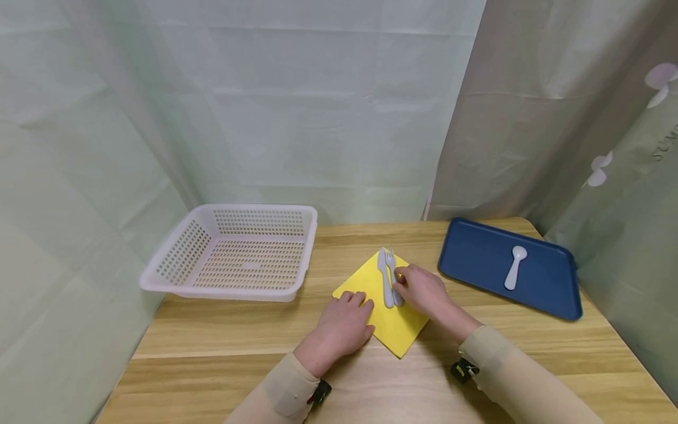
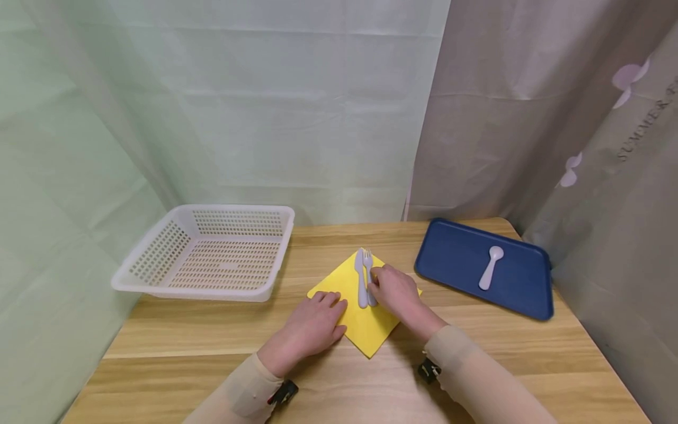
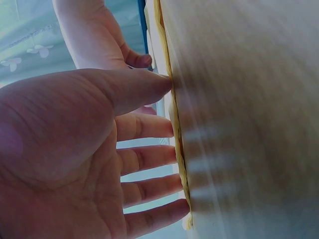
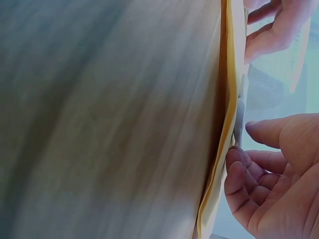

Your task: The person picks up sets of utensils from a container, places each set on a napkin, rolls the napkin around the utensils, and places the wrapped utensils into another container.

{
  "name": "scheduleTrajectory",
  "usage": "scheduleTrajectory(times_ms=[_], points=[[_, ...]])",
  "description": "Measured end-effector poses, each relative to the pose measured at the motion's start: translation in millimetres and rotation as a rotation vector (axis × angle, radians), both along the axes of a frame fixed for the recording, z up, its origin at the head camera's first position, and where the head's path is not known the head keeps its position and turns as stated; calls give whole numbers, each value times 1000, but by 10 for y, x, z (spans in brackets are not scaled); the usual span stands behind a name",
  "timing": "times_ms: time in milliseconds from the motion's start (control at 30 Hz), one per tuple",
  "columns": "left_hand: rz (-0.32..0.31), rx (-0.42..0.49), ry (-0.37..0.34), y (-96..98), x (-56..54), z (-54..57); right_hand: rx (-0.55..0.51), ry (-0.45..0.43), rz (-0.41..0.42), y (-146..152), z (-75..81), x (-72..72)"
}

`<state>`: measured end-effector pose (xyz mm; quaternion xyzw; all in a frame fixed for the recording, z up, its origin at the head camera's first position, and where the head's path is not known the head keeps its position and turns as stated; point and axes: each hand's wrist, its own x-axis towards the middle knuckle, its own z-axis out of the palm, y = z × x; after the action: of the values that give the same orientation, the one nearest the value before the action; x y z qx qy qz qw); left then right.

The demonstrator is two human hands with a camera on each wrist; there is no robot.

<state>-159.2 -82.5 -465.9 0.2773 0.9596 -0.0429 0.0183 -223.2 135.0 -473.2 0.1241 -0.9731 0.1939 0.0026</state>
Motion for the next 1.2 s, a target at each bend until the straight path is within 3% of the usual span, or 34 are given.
scheduleTrajectory(times_ms=[233, 833, 1200], points=[[1, -4, -10, 6, -5, 16, -4, 10, -14, 44, 10, 35], [3, 7, -23, -1, -19, -9, 56, 208, 17, 235, 28, 210], [2, -1, -17, 1, -1, 17, 69, 257, 21, 344, 52, 250]])
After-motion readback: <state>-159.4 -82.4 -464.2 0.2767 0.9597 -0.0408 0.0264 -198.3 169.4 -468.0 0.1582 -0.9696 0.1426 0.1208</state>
